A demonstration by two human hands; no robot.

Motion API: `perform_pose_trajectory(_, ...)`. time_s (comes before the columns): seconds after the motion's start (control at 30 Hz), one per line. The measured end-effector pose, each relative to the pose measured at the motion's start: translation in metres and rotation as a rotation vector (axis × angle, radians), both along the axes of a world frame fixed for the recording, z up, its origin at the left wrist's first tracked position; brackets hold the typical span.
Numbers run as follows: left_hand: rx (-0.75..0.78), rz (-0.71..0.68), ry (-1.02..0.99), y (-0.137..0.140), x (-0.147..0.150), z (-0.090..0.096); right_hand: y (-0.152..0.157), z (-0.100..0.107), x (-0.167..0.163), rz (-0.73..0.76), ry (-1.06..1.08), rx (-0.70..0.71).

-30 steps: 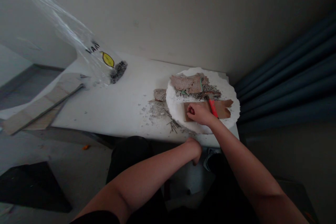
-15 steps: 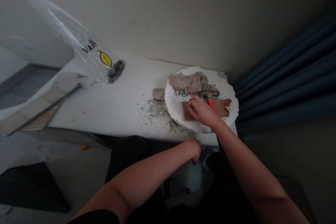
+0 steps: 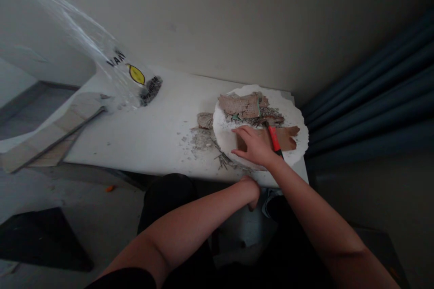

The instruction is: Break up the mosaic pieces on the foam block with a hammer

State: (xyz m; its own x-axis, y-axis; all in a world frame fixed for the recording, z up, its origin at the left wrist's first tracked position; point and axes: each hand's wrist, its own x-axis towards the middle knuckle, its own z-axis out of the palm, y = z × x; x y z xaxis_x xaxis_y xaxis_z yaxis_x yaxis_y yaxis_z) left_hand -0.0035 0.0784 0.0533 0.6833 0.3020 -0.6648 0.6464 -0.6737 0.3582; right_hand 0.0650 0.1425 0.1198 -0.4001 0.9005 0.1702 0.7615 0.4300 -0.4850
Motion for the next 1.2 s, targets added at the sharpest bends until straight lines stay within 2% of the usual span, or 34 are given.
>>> perform_pose_trajectory(0.07, -0.028, -0.163, 0.140, -0.002, -0.002, 0.002, 0.009, -0.003, 0.018, 0.064, -0.035, -0.055)
perform_pose_trajectory(0.13, -0.032, -0.250, 0.199, -0.002, -0.004, 0.004, 0.015, -0.007, 0.030, 0.099, -0.076, -0.105)
perform_pose_trajectory(0.3, -0.030, -0.247, 0.134, -0.001, -0.005, 0.011, 0.017, -0.012, 0.033, 0.126, -0.123, -0.088)
perform_pose_trajectory(0.67, -0.016, -0.256, 0.156, 0.000, -0.008, 0.017, 0.017, -0.001, 0.030, 0.113, -0.126, -0.050)
perform_pose_trajectory(0.87, -0.013, -0.275, 0.145, -0.001, -0.008, 0.018, 0.015, 0.005, 0.029, 0.175, -0.095, -0.027)
perform_pose_trajectory(1.0, -0.040, -0.267, 0.166, -0.001, -0.006, 0.016, 0.013, 0.000, 0.025, 0.148, -0.089, 0.012)
perform_pose_trajectory(1.2, -0.022, -0.343, 0.189, -0.001, -0.004, 0.017, 0.018, -0.011, 0.020, 0.080, -0.033, -0.049)
